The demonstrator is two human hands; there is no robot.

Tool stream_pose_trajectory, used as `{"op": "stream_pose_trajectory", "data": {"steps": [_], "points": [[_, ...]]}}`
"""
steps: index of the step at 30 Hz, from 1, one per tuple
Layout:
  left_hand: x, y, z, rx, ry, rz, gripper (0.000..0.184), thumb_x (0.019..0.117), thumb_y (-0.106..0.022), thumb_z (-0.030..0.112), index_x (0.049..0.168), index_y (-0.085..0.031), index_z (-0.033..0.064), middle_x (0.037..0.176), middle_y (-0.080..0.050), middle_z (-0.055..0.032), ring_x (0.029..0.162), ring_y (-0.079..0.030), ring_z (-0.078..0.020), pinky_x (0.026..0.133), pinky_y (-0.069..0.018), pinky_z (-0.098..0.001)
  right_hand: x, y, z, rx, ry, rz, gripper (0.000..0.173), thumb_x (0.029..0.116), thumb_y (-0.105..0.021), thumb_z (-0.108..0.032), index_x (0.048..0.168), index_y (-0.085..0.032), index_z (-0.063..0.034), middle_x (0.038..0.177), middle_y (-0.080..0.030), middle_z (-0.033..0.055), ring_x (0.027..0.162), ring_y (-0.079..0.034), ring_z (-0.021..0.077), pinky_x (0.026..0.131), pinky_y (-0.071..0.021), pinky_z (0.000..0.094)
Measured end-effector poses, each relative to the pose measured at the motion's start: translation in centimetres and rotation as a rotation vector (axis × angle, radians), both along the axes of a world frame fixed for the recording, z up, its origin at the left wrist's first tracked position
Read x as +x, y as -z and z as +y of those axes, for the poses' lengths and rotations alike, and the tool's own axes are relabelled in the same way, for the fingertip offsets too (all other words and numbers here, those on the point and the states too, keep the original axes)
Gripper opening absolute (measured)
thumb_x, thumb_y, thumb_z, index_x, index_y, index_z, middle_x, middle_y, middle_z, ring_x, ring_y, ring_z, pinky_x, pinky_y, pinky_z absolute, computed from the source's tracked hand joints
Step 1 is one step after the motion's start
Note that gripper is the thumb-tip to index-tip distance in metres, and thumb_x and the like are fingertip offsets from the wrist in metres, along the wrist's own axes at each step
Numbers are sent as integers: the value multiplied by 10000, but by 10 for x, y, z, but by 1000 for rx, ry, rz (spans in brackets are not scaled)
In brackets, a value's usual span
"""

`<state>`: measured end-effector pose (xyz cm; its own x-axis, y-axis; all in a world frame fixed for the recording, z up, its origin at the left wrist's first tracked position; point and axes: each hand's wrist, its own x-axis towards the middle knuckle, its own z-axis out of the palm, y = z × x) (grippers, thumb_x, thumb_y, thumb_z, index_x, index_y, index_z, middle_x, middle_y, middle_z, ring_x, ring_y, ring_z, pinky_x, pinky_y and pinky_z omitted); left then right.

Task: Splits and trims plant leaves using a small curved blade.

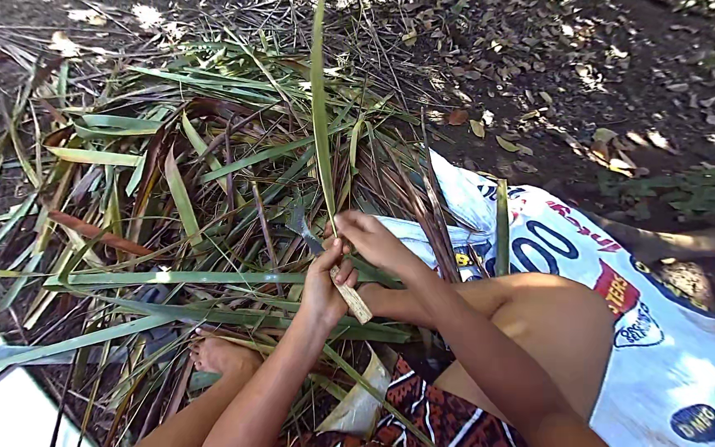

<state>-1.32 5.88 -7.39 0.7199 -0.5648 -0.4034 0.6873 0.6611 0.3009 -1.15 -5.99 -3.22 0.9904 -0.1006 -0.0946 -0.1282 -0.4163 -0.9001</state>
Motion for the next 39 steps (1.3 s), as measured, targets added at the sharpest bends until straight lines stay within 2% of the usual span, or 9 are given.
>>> {"op": "stream_pose_trajectory", "data": {"steps": [3,5,7,10,14,17,24,34,39], "points": [[-6,12,-3,258,108,-137,261,1090,-378,93,921,-576,67,724,-606,2,418,-427,-13,416,-418,-149,-6,28,-11,486,-92,223,396,1114,-354,-197,1025,-689,-5,773,-593,-35,687,-530,15,684,-457,193],[-4,17,0,570,113,-295,188,1088,-457,138,1009,-589,31,686,-588,5,426,-418,-19,415,-400,-167,-5,36,-23,545,-73,273,374,1118,-356,-174,1015,-653,30,862,-644,15,767,-611,50,759,-531,228],[1,22,3,823,16,-464,319,1113,-400,237,905,-558,54,588,-475,67,427,-401,-2,424,-383,-164,-3,34,-37,409,-57,327,374,1130,-329,-173,1065,-608,69,887,-646,46,782,-638,63,784,-547,247],[12,23,17,1064,86,-850,429,1108,-232,250,1030,-580,10,691,-442,78,550,-413,5,538,-387,-173,-9,26,-42,-33,-132,330,375,1138,-292,-202,1118,-563,56,836,-508,80,732,-506,145,714,-442,304],[14,14,21,1293,383,-1241,378,1075,-432,295,1043,-676,9,708,-538,20,618,-496,-61,616,-438,-280,-19,6,-18,-520,-214,453,413,1123,-299,-177,1379,-470,99,1285,-601,293,1274,-570,410,1073,-432,522],[13,16,19,1309,500,-1274,386,1079,-443,317,1009,-672,14,691,-526,3,612,-502,-97,618,-443,-320,-28,-1,-15,-457,-221,439,416,1115,-321,-168,1345,-485,136,1286,-590,301,1270,-564,397,1080,-420,498],[10,24,22,1100,519,-1371,421,1074,-343,320,889,-591,34,646,-395,76,571,-414,-18,580,-387,-230,-41,9,-41,50,-83,162,346,1053,-320,-118,753,-482,-56,657,-365,-39,580,-384,48,582,-347,239],[16,16,32,1150,447,-1447,410,1045,-452,377,847,-618,58,599,-414,87,525,-411,10,527,-361,-200,-52,-2,-34,-179,-150,82,341,1067,-315,-160,1025,-585,44,832,-545,105,800,-548,181,752,-450,355],[11,29,31,1069,288,-1596,485,1058,-403,388,788,-577,25,560,-388,54,488,-387,10,489,-330,-174,-55,1,-34,76,-111,47,291,1031,-319,-108,806,-498,-63,695,-376,-56,612,-386,11,601,-343,191]]}}
